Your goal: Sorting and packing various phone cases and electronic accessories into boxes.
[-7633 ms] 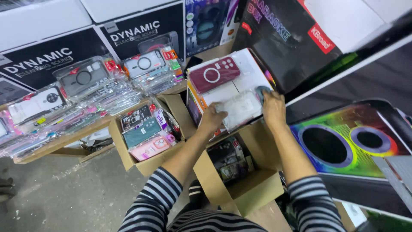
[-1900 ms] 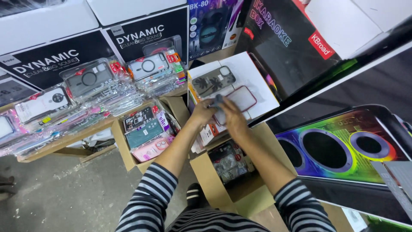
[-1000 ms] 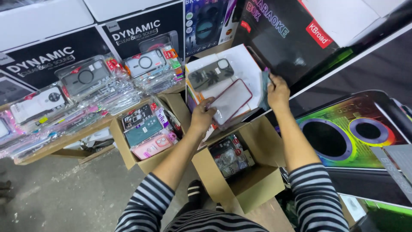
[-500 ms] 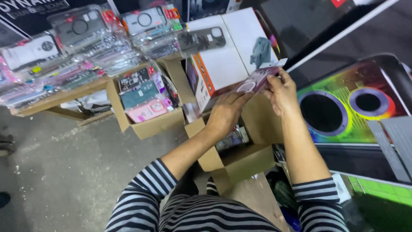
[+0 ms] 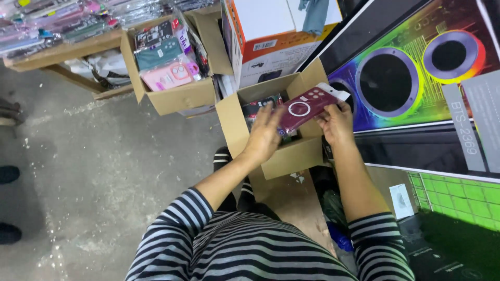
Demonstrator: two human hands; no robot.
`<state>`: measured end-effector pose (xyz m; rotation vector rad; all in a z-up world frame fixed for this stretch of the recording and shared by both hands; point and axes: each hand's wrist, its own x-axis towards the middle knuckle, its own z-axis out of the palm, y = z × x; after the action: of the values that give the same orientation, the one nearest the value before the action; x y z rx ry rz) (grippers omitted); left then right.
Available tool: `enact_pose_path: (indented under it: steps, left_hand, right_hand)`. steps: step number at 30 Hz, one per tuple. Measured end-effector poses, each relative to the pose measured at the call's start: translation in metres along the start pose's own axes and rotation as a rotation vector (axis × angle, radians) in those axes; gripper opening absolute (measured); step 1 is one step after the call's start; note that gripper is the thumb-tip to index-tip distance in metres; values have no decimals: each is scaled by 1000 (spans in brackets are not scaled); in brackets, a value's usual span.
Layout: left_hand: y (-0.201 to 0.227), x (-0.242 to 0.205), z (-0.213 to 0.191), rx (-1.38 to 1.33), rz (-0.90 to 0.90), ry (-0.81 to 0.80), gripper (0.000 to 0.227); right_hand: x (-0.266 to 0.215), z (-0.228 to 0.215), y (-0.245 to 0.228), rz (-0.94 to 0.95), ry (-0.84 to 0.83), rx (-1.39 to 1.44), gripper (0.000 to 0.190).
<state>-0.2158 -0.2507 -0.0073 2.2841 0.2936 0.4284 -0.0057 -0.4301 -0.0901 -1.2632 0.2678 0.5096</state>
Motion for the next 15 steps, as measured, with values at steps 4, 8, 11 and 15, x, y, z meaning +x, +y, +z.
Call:
enact_pose_path:
  steps: [4,8,11,15]
  left_hand:
    - [-66,-13,66,-428,-646,-62,66]
    - [-105,-12,109,-1004,-941,183,48]
    - [-131,-7,119,-792,-822,275,43]
    - [-123,-7,105,-565,-709,276,49]
  right_hand:
    - [-12,-3,16,4,28,-49,46]
    - [-43,13,16,-2,-7,-121,46]
    - [-17,-8,26,15,-18,-228,36]
    - [25,-41,57,-123,40,-567,22]
